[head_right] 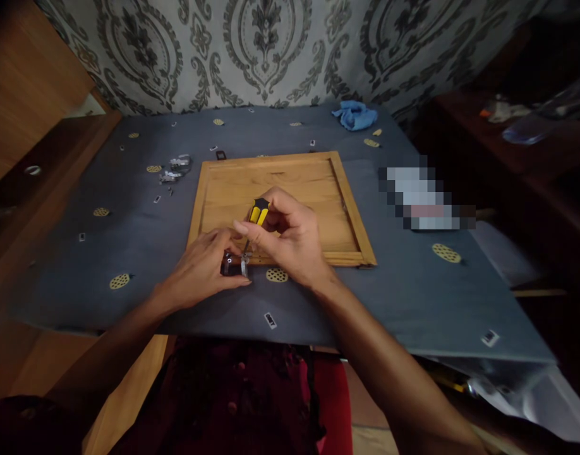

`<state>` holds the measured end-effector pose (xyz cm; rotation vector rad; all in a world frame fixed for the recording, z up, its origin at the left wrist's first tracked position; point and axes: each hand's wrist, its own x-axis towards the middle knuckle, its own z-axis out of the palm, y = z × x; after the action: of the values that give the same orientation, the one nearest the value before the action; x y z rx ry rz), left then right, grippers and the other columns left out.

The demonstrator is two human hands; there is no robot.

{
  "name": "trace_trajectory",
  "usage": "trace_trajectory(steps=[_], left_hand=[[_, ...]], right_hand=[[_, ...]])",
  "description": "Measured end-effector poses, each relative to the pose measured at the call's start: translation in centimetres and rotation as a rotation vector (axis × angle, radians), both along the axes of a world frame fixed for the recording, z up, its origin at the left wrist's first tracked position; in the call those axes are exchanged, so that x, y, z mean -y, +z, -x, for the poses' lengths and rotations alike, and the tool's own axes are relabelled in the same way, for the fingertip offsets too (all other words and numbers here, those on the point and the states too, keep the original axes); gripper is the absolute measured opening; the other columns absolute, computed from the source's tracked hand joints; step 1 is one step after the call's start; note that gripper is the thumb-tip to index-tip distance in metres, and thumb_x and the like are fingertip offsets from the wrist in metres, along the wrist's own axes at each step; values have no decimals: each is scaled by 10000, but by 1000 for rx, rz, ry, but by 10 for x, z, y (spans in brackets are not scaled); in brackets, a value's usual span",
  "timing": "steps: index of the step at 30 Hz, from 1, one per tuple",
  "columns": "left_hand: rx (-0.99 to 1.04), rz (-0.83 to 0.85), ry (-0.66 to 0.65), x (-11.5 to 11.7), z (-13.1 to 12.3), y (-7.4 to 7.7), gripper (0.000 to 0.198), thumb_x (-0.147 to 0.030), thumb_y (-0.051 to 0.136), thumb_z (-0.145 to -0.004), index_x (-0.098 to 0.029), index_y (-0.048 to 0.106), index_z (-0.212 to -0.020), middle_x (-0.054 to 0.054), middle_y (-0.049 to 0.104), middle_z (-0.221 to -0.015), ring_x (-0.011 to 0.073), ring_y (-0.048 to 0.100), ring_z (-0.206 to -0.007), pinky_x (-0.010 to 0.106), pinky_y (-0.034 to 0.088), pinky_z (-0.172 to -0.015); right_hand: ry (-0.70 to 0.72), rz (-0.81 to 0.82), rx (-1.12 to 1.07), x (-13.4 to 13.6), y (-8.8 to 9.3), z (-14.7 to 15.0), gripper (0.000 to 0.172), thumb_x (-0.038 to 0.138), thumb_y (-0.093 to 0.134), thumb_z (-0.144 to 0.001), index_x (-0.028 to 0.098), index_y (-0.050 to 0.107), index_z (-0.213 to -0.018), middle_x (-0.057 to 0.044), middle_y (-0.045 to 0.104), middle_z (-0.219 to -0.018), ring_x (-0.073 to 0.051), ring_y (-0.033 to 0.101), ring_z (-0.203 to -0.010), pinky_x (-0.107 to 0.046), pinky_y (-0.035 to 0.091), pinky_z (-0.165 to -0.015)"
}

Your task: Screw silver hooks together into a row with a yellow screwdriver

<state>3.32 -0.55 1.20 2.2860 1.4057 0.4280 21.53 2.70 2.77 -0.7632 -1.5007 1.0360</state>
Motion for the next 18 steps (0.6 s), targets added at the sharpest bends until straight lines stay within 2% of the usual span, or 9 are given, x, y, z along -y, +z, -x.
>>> trace_trajectory(steps=[7,18], left_hand=[[17,-10,7,0,0,-1,555,-305,888,-730,-214,478,-1092,36,686,-1030,295,635,-1053,445,482,-927],[9,17,19,0,0,2,532,-293,883,-726,-222,474,-1059,34,681,-1032,291,640,-1041,450,490,-922]], right_hand=[[19,-29,80,-2,4,-5,301,453,838,-774,207,666,-754,29,596,-678,-96,537,-543,-253,423,-474],[76,-19,49,0,5,-4,269,394,847,-775,198,666,-745,41,590,-679,-78,550,-517,-232,427,-460]])
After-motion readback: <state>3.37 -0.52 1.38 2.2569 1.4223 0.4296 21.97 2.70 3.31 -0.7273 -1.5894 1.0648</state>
